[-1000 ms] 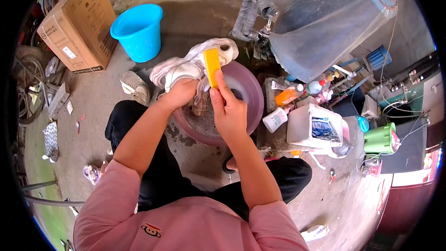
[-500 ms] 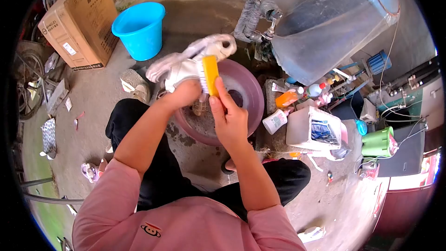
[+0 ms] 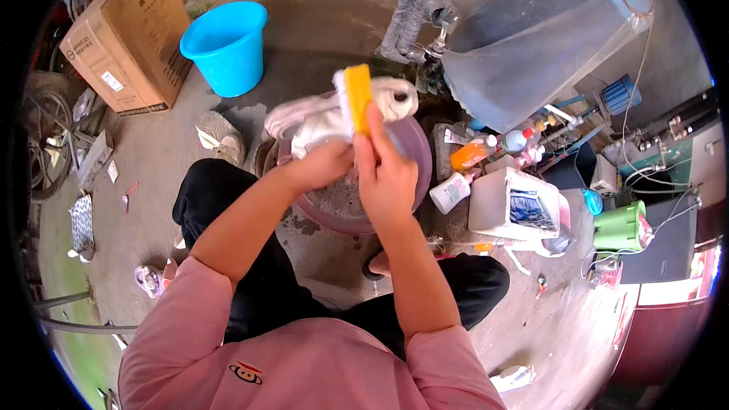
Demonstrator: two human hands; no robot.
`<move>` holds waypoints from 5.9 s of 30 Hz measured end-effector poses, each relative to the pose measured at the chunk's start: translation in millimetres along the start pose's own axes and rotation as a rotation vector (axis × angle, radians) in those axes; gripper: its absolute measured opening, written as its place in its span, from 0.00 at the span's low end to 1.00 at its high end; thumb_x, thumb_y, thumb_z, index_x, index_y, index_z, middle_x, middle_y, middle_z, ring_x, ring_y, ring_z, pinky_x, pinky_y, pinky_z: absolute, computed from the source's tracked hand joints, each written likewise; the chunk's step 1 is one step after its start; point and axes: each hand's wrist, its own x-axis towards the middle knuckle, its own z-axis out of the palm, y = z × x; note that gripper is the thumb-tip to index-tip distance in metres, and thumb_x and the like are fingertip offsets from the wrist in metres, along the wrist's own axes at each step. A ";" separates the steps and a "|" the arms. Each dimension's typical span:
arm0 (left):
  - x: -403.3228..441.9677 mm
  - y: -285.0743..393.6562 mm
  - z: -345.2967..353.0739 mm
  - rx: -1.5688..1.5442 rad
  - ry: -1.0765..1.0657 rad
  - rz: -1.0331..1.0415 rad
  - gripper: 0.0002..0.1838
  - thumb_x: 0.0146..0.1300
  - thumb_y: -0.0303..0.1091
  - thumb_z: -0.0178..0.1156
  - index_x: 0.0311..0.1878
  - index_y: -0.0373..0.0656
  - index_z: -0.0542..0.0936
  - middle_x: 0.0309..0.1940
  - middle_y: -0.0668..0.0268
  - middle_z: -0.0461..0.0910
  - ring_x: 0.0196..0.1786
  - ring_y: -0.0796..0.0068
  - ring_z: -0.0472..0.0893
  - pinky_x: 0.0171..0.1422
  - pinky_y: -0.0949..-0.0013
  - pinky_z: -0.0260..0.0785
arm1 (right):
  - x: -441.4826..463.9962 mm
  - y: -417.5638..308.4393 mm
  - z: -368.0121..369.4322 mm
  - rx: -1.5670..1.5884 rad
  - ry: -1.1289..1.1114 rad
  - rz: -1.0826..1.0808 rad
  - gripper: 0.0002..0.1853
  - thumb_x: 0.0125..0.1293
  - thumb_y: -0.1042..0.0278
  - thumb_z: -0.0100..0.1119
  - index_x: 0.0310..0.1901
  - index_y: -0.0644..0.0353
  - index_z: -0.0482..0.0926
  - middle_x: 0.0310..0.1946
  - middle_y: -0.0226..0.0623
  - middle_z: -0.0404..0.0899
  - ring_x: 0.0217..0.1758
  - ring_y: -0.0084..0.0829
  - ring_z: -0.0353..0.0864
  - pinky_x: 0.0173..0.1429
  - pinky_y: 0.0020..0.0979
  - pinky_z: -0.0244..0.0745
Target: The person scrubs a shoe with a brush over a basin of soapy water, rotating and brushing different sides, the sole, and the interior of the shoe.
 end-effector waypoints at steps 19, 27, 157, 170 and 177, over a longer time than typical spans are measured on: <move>-1.5 -7.4 -13.6 0.533 0.385 0.434 0.05 0.58 0.28 0.44 0.32 0.37 0.68 0.26 0.54 0.70 0.29 0.60 0.71 0.35 0.61 0.63 | 0.5 10.8 15.7 0.143 0.105 0.016 0.21 0.61 0.68 0.53 0.57 0.56 0.68 0.25 0.38 0.76 0.25 0.13 0.67 0.30 0.21 0.67; -8.2 2.3 -27.0 0.399 0.213 0.212 0.10 0.59 0.30 0.45 0.37 0.33 0.70 0.30 0.48 0.74 0.34 0.53 0.74 0.40 0.60 0.65 | -6.2 4.4 18.6 0.110 0.059 -0.024 0.22 0.61 0.69 0.53 0.57 0.57 0.67 0.25 0.43 0.76 0.25 0.17 0.71 0.31 0.21 0.68; 17.9 -20.7 -4.3 -1.216 0.612 0.095 0.14 0.64 0.40 0.50 0.49 0.43 0.69 0.38 0.67 0.76 0.38 0.76 0.77 0.41 0.69 0.72 | -26.1 10.3 19.2 0.059 0.062 -0.111 0.21 0.60 0.72 0.52 0.57 0.56 0.67 0.26 0.51 0.74 0.26 0.40 0.77 0.30 0.30 0.70; 10.9 -21.7 -5.6 -1.006 0.610 0.102 0.19 0.65 0.47 0.46 0.52 0.44 0.68 0.39 0.66 0.76 0.39 0.74 0.77 0.40 0.67 0.72 | -16.3 -0.9 12.7 0.028 0.015 -0.007 0.21 0.61 0.71 0.51 0.57 0.55 0.67 0.21 0.50 0.71 0.17 0.39 0.70 0.25 0.30 0.66; 8.4 -5.8 -15.9 -1.161 0.539 0.133 0.20 0.65 0.47 0.46 0.54 0.47 0.67 0.43 0.65 0.75 0.43 0.72 0.76 0.46 0.68 0.70 | -19.1 -7.4 9.1 -0.022 -0.029 0.054 0.20 0.61 0.73 0.50 0.56 0.56 0.68 0.23 0.49 0.72 0.21 0.36 0.71 0.30 0.27 0.68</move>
